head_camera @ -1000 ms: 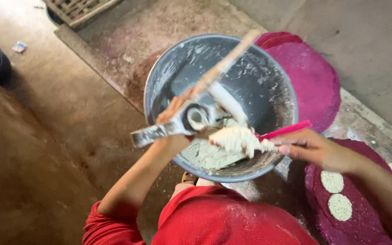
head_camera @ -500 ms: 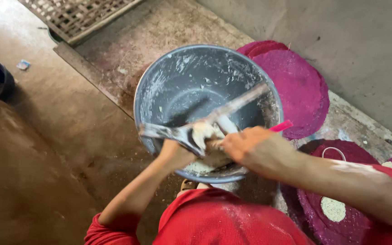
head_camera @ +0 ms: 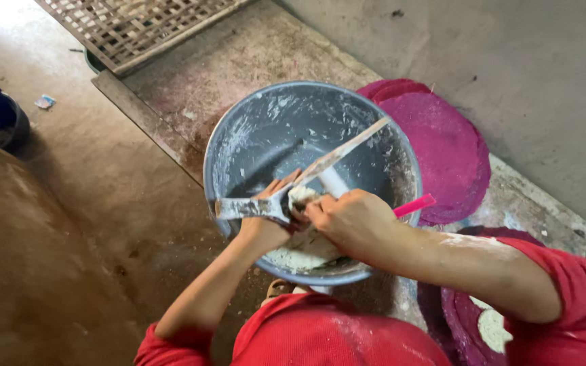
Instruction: The person scoops dough from a large basin into a handheld wooden press mold, squeezes the press to form a round disc, and ejects the disc onto a pink fabric round on the table. They repeat the cycle, filling fabric rounds with pressed dough discs and setting completed rounds aside.
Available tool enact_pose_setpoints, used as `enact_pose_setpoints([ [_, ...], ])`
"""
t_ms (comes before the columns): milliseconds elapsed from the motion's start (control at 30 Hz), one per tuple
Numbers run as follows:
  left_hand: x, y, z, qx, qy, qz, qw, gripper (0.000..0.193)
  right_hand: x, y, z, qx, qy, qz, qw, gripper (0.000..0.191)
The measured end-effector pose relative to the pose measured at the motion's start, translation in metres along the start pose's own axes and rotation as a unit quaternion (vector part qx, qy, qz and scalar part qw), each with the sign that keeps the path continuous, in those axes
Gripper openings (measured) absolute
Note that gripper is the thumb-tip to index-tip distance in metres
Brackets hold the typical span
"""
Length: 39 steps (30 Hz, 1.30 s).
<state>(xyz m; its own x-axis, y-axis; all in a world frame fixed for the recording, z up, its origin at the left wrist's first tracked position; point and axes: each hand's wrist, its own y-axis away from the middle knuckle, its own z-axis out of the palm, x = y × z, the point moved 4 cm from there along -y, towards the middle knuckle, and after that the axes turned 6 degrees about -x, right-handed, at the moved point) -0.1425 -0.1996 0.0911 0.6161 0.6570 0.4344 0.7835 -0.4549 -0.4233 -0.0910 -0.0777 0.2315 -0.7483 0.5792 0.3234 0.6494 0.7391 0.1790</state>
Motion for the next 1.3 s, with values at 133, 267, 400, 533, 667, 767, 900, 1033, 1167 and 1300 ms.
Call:
enact_pose_setpoints([
  [133, -0.027, 0.011, -0.013, -0.04, 0.182, -0.158, 0.97, 0.049, 0.032, 0.038, -0.003, 0.03, 0.002, 0.077, 0.997, 0.016],
  [267, -0.028, 0.007, -0.041, 0.035, 0.176, -0.037, 0.983, 0.065, 0.061, 0.057, -0.002, 0.047, 0.076, 0.049, 0.995, 0.02],
  [400, -0.011, -0.002, -0.022, -0.014, 0.163, -0.022, 0.986, 0.034, 0.036, 0.026, 0.001, 0.075, 0.057, -0.013, 0.995, 0.013],
  [533, 0.005, 0.0, -0.008, -0.013, 0.107, 0.05, 0.993, 0.053, 0.007, 0.003, -0.006, 0.057, 0.056, -0.029, 0.996, 0.012],
  [667, -0.02, 0.004, -0.02, -0.05, 0.055, -0.049, 0.996, 0.053, 0.035, 0.034, -0.031, 0.018, -0.034, 0.022, 0.999, 0.035],
  [767, -0.018, 0.003, -0.034, 0.025, -0.029, 0.023, 0.999, 0.06, 0.045, 0.043, -0.034, -0.056, 0.014, 0.06, 0.997, 0.026],
  [900, -0.001, 0.0, -0.028, 0.026, 0.012, 0.031, 0.999, 0.071, 0.01, 0.008, -0.012, 0.009, 0.064, 0.022, 0.998, 0.014],
  [1033, -0.004, -0.004, -0.024, -0.045, 0.072, -0.052, 0.995, 0.066, 0.005, 0.01, 0.014, 0.017, 0.002, 0.003, 1.0, 0.011],
  [1167, -0.024, -0.003, -0.045, 0.08, 0.062, -0.066, 0.993, 0.057, 0.038, 0.047, 0.022, 0.102, -0.194, 0.141, 0.966, 0.022],
  [1300, -0.02, 0.001, -0.051, 0.246, 0.052, 0.013, 0.968, 0.046, 0.025, 0.02, 0.052, 0.31, -0.337, 0.119, 0.881, 0.026],
])
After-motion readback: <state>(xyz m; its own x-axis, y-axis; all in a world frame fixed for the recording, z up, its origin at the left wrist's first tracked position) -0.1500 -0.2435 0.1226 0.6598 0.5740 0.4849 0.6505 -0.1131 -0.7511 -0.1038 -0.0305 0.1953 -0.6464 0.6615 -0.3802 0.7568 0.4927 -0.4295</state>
